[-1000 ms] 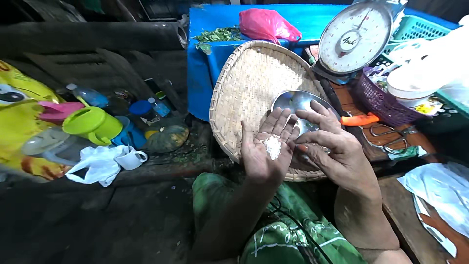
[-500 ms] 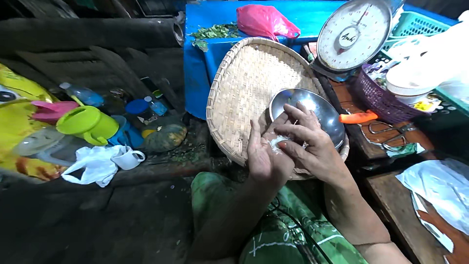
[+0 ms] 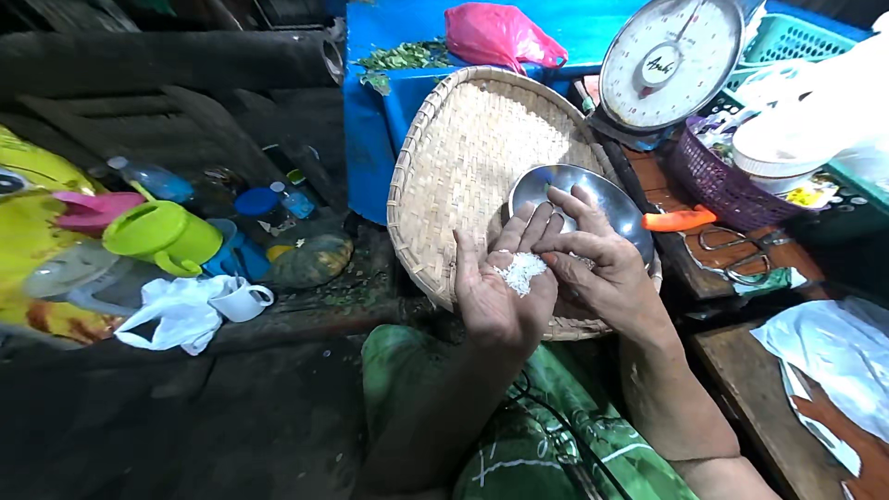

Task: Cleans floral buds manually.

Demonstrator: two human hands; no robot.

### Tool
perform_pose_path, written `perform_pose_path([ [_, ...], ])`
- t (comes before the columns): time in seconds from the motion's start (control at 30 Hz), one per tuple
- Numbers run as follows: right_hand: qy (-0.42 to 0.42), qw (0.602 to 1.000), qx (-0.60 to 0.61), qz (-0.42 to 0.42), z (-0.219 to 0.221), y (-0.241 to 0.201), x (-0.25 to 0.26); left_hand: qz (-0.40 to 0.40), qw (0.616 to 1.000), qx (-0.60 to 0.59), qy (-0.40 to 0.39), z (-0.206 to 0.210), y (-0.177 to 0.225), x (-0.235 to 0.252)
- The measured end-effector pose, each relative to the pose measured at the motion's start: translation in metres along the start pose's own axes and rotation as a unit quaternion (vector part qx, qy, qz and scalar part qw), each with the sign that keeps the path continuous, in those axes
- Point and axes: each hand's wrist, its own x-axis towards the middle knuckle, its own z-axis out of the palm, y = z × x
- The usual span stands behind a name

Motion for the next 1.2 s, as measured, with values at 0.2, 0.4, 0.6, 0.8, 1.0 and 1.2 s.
perform_pose_path([
  [0.2,-0.012,0.999,0.026,-0.043,0.007,-0.008,-0.003,0.018,0.999,-0.024,0.027,0.005,-0.003,-0.003],
  [0.4,0.1,0.988,0.114,-0.006,0.006,0.003,0.004,-0.009,1.0,-0.014,0.003,0.004,0.001,-0.003],
  [0.6,0.131,0.949,0.279,0.067,0.013,0.004,0.004,0.018,0.999,-0.026,-0.026,-0.001,0.0,0.0],
  [0.8,0.141,0.833,0.495,0.201,0.044,-0.019,-0.003,0.112,0.993,0.036,0.016,0.005,0.002,0.001],
  [1.0,0.129,0.715,0.611,0.313,0.056,-0.035,0.001,0.208,0.964,0.167,0.015,0.01,-0.004,0.005],
  [1.2,0.123,0.691,0.645,0.303,0.057,-0.033,-0.002,0.282,0.84,0.462,-0.026,-0.003,-0.018,0.006],
])
